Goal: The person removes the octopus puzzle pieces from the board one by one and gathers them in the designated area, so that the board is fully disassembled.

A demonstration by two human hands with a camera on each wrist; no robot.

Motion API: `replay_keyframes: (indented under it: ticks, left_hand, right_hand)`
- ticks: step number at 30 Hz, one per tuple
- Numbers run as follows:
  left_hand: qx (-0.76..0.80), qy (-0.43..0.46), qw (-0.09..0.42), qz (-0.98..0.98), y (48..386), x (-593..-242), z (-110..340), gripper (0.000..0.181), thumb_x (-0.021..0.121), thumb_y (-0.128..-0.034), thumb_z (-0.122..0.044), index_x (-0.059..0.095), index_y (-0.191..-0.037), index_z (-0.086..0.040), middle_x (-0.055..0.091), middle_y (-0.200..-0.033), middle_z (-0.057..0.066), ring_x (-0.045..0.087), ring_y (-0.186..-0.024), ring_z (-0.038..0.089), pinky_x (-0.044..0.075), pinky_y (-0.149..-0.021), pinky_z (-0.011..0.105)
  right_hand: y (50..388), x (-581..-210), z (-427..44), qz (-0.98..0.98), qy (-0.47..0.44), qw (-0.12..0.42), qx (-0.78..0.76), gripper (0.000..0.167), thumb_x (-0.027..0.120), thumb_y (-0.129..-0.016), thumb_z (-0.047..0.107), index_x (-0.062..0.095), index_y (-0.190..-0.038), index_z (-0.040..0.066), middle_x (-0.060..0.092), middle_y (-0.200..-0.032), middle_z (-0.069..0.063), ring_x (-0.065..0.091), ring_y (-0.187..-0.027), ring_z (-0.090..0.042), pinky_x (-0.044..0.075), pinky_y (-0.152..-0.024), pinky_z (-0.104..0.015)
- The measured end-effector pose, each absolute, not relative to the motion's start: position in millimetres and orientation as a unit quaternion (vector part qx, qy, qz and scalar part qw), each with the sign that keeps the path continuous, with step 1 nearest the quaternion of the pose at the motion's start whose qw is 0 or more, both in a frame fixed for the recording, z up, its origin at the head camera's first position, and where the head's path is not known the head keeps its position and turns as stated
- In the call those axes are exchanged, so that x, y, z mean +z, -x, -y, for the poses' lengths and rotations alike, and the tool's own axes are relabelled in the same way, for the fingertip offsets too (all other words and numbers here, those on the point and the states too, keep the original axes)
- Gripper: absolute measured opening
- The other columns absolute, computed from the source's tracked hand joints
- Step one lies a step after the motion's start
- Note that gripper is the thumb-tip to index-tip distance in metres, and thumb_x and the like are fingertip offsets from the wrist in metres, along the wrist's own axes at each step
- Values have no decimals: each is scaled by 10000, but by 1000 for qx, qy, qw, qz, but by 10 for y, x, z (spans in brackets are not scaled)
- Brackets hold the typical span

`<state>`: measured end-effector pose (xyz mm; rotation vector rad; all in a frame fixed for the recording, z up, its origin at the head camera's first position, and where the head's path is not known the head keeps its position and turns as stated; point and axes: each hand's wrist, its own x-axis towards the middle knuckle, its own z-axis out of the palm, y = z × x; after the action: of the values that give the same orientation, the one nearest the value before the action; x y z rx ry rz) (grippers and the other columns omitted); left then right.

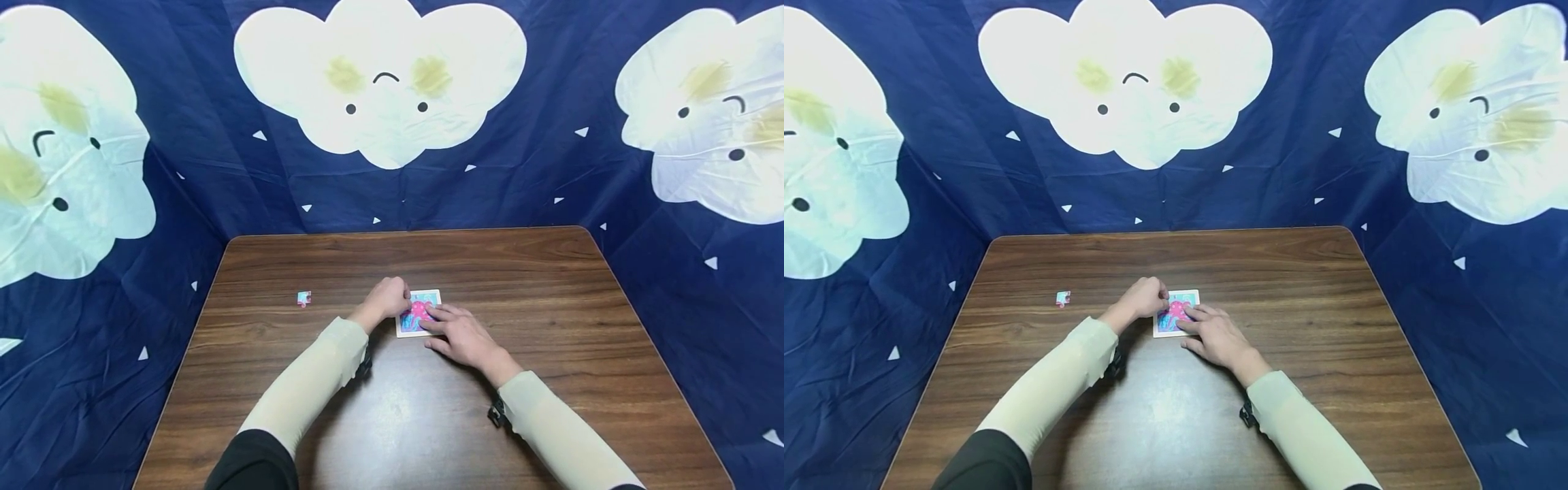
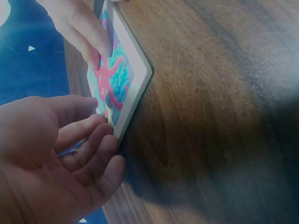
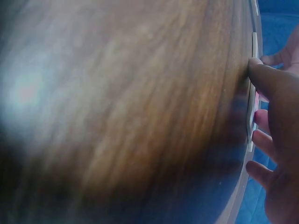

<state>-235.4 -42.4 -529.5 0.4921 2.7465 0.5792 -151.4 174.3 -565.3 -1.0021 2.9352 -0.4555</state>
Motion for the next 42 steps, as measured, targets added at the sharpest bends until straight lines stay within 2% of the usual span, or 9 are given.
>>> replay_keyframes:
  ticks: [6,17,22,29,34,37,42]
  left_hand:
    - [193,-166,145,-956,2352,-5281,406,107,725,-905,-221,759,-846,-138,723,-830,-14,626,-778,162,549,-770,360]
    - [233,-137,118,-956,2359,-5369,396,228,749,-891,-225,605,-724,-170,605,-687,-38,579,-697,160,472,-672,318]
    - [253,-128,103,-953,2365,-5387,408,199,758,-873,-180,636,-716,-165,626,-684,-46,589,-702,148,491,-685,316]
    - [284,-127,106,-944,2392,-5404,420,169,786,-844,-152,686,-708,-161,665,-683,-55,606,-693,132,514,-691,306]
    - [321,-123,110,-933,2423,-5416,432,99,820,-814,-145,722,-816,-130,689,-751,-34,616,-748,132,513,-737,295]
    - [346,-122,118,-923,2437,-5419,445,147,818,-804,-125,745,-928,-93,708,-798,-9,630,-777,131,514,-762,296]
    - [373,-133,131,-909,2457,-5419,474,156,769,-836,-78,769,-990,-55,747,-829,29,661,-767,128,531,-758,288]
  right_hand:
    - [1530,-5622,-1740,-937,316,10,-145,467,694,-956,466,663,-1383,279,539,-1533,-32,487,-1414,-300,407,-1134,-533]
    - [1539,-5584,-1695,-931,338,-2,-136,459,730,-935,431,690,-1352,241,570,-1492,-88,517,-1366,-316,436,-1103,-524]
    - [1555,-5572,-1674,-932,337,3,-133,475,738,-928,429,682,-1361,242,577,-1472,-100,534,-1333,-335,447,-1080,-542]
    - [1578,-5522,-1659,-934,339,16,-115,482,735,-926,443,677,-1367,259,570,-1464,-103,528,-1318,-328,459,-1063,-533]
    - [1586,-5516,-1659,-935,338,16,-110,487,740,-921,445,676,-1368,263,575,-1456,-104,525,-1320,-325,461,-1058,-535]
    - [1590,-5526,-1658,-935,338,16,-110,485,737,-923,448,674,-1370,271,574,-1453,-101,523,-1329,-325,460,-1060,-536]
    - [1585,-5544,-1661,-936,333,20,-112,483,729,-931,450,666,-1379,281,564,-1466,-100,513,-1347,-327,451,-1071,-542]
